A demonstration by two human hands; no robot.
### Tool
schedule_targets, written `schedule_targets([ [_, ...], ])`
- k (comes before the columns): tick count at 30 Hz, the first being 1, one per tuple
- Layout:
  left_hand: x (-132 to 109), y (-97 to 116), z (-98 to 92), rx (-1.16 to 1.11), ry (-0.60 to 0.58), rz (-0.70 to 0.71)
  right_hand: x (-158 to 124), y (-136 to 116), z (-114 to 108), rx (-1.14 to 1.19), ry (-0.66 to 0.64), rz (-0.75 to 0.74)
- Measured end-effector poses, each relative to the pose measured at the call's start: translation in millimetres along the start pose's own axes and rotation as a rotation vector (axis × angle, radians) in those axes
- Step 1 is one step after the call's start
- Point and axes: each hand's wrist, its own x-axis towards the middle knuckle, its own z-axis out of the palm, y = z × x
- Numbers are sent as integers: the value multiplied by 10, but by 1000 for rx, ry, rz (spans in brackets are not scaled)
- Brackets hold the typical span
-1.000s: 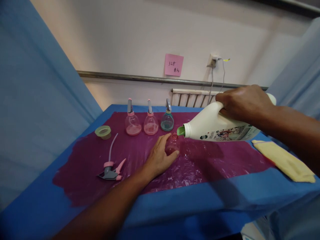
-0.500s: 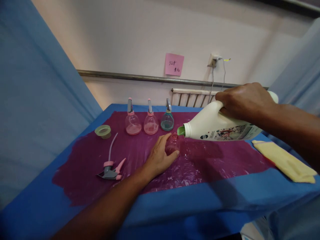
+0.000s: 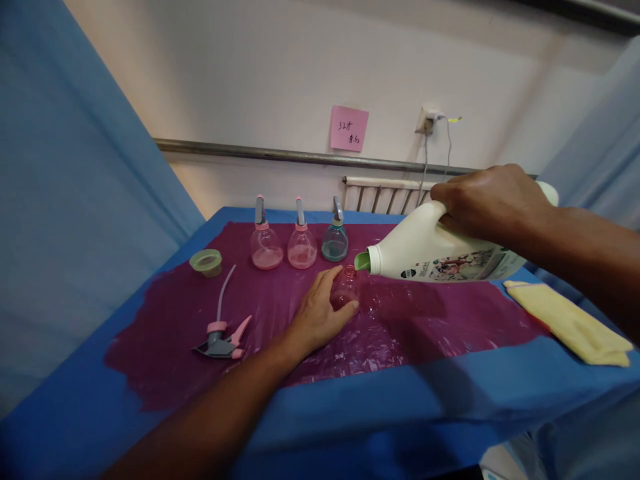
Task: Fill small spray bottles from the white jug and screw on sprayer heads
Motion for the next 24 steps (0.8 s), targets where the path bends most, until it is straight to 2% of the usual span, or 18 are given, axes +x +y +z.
schedule_targets([
  [24,-4,-10,18,4,0,-4,-8,5,-77,-34,-23,-13],
])
